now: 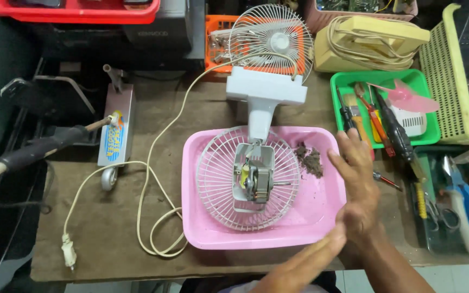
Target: A person is shown cleaning a small electric fan motor with a brush and then reassembling the components using a screwdriver on a repair bench.
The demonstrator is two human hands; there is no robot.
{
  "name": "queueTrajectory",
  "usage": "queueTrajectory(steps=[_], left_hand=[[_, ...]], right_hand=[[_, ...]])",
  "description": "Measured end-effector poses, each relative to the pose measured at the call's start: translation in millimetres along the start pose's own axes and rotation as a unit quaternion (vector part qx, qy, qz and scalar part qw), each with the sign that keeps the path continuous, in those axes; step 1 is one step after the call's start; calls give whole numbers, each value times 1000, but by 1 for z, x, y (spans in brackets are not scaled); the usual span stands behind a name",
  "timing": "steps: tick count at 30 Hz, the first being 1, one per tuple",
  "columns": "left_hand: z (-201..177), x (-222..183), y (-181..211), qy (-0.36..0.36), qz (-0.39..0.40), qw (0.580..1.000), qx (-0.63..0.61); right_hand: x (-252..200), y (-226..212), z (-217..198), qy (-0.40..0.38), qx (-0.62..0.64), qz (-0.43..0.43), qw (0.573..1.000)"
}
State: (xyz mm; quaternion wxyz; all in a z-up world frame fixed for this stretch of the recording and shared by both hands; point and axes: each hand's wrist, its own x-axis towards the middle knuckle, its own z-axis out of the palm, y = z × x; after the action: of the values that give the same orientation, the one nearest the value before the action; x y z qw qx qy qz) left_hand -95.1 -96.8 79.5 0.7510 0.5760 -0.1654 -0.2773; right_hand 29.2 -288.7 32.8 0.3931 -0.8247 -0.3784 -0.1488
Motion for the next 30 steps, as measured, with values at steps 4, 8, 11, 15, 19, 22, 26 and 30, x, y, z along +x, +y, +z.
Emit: queueTrajectory(steps=[4, 8, 11, 15, 19, 22, 26, 30], left_hand=[[-54, -19, -1, 145, 274, 907, 285], [-109, -12, 12, 203, 213, 752, 591], [-135, -2, -5, 142, 156, 755, 621], [-143, 6, -14, 111, 147, 777, 602], [-145, 11, -18, 113, 154, 780, 596], [-146, 13, -22, 123, 175, 781, 587], [-147, 12, -26, 140, 183, 776, 587], [-148, 10, -27, 134, 167, 784, 583]], right_hand=[[-7, 4, 0, 10, -89, 26, 996], [0, 5, 5, -90, -92, 8, 992], [8, 12, -8, -81, -129, 14, 988], [21, 46, -61, -77, -335, 228, 911], [9, 80, -77, -225, -429, 371, 792], [-1, 92, -72, -245, -436, 352, 791], [7, 83, -66, -235, -366, 420, 797], [-15, 103, -67, -175, -402, 363, 823]])
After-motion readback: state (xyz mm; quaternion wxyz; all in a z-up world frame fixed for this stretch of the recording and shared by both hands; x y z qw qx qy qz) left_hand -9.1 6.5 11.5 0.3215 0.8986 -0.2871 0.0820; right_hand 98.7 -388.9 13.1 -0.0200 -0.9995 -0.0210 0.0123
